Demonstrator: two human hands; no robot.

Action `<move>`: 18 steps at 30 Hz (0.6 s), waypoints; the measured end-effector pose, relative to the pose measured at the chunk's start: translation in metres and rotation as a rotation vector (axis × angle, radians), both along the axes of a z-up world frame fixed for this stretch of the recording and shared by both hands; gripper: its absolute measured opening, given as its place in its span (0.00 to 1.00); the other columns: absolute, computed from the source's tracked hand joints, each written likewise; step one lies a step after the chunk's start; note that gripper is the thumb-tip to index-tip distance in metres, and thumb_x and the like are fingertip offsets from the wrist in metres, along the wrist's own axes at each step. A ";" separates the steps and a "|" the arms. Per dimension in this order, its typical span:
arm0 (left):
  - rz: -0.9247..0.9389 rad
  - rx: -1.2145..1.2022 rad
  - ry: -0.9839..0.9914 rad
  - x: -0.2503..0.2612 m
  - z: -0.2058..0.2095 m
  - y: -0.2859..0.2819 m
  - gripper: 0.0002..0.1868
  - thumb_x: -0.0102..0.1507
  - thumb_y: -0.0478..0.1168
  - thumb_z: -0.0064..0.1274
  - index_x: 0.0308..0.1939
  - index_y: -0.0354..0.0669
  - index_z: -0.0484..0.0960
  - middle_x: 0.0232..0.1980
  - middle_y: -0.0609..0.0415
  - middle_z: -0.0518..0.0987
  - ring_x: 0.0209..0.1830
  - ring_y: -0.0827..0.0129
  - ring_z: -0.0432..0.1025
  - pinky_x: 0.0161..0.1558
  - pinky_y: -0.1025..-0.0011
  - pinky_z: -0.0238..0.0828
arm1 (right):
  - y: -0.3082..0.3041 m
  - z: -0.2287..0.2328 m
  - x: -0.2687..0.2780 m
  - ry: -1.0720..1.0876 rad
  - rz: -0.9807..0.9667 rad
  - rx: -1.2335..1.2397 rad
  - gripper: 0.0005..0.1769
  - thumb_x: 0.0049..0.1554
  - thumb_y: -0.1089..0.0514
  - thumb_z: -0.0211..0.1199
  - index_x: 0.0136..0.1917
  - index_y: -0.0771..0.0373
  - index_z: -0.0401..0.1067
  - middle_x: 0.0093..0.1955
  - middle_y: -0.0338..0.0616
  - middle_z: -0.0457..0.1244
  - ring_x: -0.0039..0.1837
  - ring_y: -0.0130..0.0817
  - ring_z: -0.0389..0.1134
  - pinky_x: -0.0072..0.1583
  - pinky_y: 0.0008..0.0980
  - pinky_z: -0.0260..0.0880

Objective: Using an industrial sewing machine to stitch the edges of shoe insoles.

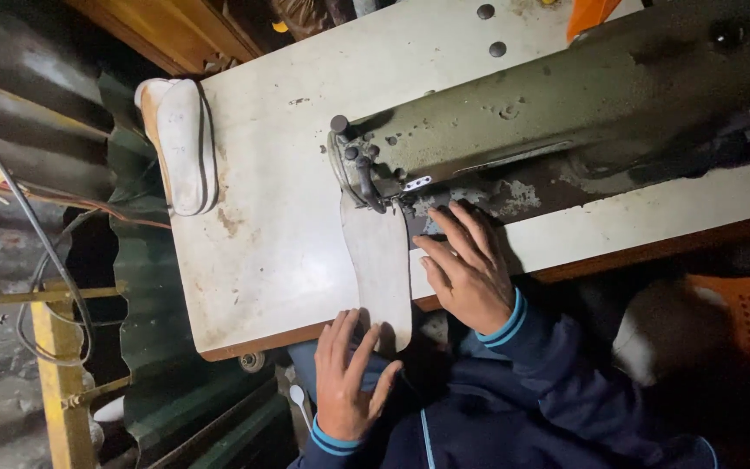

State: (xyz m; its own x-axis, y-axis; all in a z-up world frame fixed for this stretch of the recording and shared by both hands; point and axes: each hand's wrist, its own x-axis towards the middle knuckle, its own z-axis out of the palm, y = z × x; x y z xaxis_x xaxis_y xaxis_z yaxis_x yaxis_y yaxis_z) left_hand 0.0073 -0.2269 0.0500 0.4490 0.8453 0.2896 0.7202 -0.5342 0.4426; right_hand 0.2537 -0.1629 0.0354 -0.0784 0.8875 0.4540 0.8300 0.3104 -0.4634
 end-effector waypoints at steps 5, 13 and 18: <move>-0.003 0.025 0.080 -0.005 -0.006 0.003 0.33 0.65 0.60 0.57 0.70 0.54 0.71 0.75 0.44 0.66 0.77 0.44 0.59 0.72 0.37 0.56 | 0.002 0.004 -0.005 -0.051 -0.031 -0.012 0.14 0.62 0.57 0.58 0.61 0.55 0.76 0.75 0.47 0.58 0.79 0.50 0.51 0.75 0.61 0.55; -0.017 0.060 0.116 -0.006 -0.019 0.018 0.34 0.63 0.54 0.62 0.71 0.56 0.70 0.77 0.48 0.65 0.79 0.47 0.58 0.75 0.40 0.52 | 0.003 0.006 -0.004 -0.059 -0.067 0.025 0.14 0.61 0.58 0.57 0.59 0.53 0.78 0.73 0.46 0.61 0.77 0.50 0.56 0.73 0.58 0.56; -0.012 0.114 0.103 -0.004 -0.018 0.028 0.30 0.64 0.53 0.61 0.67 0.52 0.73 0.73 0.45 0.69 0.77 0.46 0.61 0.75 0.42 0.54 | 0.003 0.005 -0.003 -0.052 -0.039 0.047 0.15 0.61 0.60 0.57 0.60 0.53 0.77 0.73 0.47 0.61 0.77 0.51 0.57 0.75 0.59 0.55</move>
State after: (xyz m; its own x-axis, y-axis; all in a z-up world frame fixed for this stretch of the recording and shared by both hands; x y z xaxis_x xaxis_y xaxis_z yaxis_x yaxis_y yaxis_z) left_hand 0.0036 -0.1994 0.0324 0.4909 0.8039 0.3357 0.7520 -0.5856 0.3027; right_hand 0.2505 -0.1601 0.0402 -0.0686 0.8684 0.4912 0.8643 0.2977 -0.4055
